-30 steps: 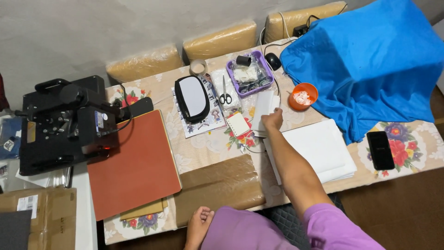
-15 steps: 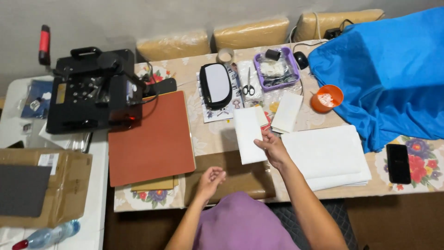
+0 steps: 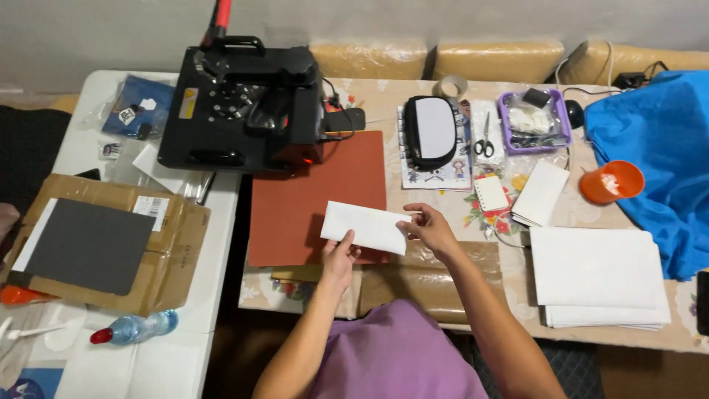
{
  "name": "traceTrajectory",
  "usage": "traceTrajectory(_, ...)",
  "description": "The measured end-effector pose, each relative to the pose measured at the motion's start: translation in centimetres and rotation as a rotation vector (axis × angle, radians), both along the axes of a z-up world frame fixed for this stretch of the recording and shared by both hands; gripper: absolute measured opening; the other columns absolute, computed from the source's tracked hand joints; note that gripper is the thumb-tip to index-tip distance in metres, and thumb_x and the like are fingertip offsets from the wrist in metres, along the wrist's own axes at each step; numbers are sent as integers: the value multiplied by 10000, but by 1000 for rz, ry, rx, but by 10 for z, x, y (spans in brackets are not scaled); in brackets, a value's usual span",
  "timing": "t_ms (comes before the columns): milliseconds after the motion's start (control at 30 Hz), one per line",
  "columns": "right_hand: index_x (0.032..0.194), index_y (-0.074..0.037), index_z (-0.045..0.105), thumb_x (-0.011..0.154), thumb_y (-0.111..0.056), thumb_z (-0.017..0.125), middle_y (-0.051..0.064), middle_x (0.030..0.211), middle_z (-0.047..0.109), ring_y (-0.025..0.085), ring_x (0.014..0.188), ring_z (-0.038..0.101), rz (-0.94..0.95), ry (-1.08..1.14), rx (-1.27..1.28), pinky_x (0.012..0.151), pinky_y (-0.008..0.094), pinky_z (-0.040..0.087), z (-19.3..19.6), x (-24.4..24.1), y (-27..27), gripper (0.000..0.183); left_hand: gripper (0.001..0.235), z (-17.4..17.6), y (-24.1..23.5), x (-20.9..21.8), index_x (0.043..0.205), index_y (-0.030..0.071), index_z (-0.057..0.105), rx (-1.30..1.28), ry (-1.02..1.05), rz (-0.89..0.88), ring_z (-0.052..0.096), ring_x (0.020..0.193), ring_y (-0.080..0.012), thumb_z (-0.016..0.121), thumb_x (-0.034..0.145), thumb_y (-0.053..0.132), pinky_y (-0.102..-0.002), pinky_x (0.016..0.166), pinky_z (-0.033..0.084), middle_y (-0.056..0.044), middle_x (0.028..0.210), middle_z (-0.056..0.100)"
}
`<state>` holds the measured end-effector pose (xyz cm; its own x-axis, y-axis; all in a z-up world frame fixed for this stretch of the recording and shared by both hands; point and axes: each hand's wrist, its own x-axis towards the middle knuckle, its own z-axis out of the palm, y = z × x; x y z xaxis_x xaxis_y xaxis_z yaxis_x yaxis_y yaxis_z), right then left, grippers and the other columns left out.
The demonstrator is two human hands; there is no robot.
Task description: Using a heat press machine to transfer a design onto a small pouch, then recording or checking details in a notebook.
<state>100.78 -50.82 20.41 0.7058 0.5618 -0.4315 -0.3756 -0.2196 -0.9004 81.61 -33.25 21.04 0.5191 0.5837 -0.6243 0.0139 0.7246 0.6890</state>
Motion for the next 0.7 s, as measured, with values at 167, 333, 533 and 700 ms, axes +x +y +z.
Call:
traceTrajectory(167, 1514, 24, 620, 953, -31, 895, 211, 1190, 819, 260, 1005, 798, -78, -35, -3, 831, 375, 705, -24, -46, 53, 628, 556, -71, 85, -4, 1464, -25, 625, -62, 84, 185, 725, 931, -264, 911, 1018, 145, -292, 776, 689, -142, 1185, 595)
traceTrajectory(333, 1439, -27, 712, 968, -69, 910, 164, 1176, 845, 257, 1037, 812, -98, -45, -159, 828, 396, 725, -19, -100, 53, 512, 615, -85, 138, 10, 1545, -22, 595, -78, 117, 265, 762, 1084, -357, 899, 1032, 125, -380, 856, 727, -228, 1334, 592)
traceTrajectory(533, 1408, -45, 735, 1011, -122, 901, 178, 1179, 824, 294, 1085, 767, -382, -320, -336, 940, 436, 644, -78, -118, -18, 438, 627, -92, 150, 21, 1577, -69, 534, -92, 83, 251, 755, 1215, -439, 851, 1065, 107, -500, 989, 707, -306, 1389, 607)
traceTrajectory(700, 1420, -134, 732, 1003, -225, 936, 136, 1236, 826, 335, 1174, 783, -553, -416, -713, 970, 462, 635, -136, -109, -119, 473, 674, -88, 145, 21, 1562, -102, 480, -50, 65, 201, 767, 1186, -399, 864, 1066, 146, -524, 1035, 693, -289, 1337, 607)
